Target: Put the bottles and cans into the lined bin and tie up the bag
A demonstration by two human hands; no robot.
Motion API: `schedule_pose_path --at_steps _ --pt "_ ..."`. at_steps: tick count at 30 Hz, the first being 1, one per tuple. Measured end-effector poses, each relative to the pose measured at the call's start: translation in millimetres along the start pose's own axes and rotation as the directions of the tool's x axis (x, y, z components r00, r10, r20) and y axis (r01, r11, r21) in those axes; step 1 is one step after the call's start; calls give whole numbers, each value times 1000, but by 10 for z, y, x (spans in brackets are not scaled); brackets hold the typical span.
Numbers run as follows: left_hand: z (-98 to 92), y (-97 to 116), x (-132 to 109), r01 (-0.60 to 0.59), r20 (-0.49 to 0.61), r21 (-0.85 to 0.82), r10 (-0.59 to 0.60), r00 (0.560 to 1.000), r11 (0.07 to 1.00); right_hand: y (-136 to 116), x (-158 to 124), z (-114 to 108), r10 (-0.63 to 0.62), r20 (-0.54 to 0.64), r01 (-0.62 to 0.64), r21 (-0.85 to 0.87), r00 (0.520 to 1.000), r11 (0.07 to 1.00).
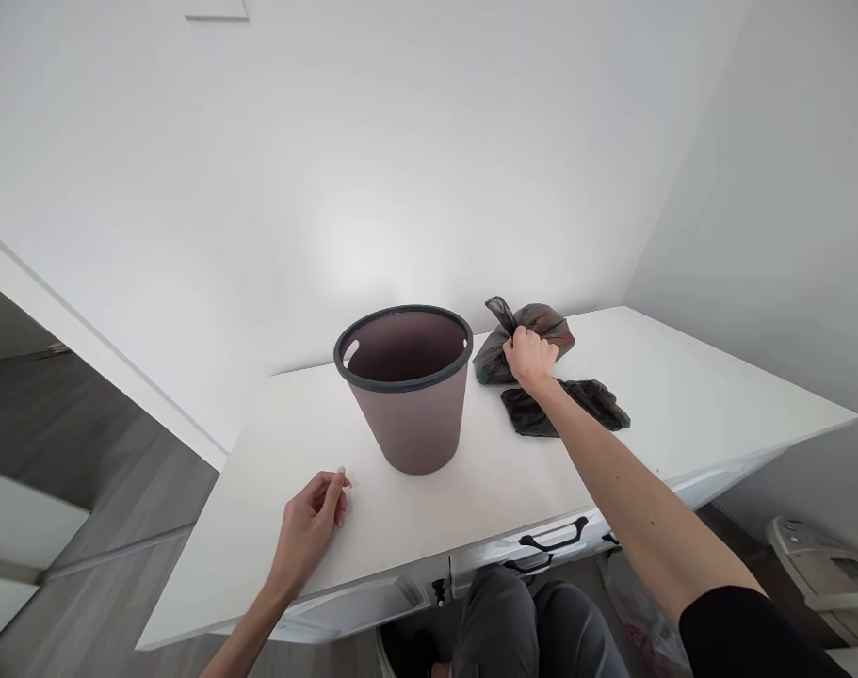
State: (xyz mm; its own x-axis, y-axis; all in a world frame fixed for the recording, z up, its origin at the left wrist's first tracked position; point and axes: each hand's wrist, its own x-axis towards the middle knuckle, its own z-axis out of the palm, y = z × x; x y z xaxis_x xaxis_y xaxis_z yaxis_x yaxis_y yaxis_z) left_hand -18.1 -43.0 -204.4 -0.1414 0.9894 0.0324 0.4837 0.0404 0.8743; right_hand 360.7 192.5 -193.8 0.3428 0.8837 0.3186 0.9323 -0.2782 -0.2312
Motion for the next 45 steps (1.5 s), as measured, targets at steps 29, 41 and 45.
schedule_pose_path --at_steps 29,41,45 --pt "79 -79 -18 -76 -20 102 79 997 992 704 -1828 375 -178 236 166 66 955 984" --pt "82 102 -62 -46 -34 121 51 998 992 624 -2113 -63 -238 193 228 77 952 971" --pt "91 98 -79 -48 -39 144 54 998 988 587 -2236 -103 -251 203 243 64 946 968"
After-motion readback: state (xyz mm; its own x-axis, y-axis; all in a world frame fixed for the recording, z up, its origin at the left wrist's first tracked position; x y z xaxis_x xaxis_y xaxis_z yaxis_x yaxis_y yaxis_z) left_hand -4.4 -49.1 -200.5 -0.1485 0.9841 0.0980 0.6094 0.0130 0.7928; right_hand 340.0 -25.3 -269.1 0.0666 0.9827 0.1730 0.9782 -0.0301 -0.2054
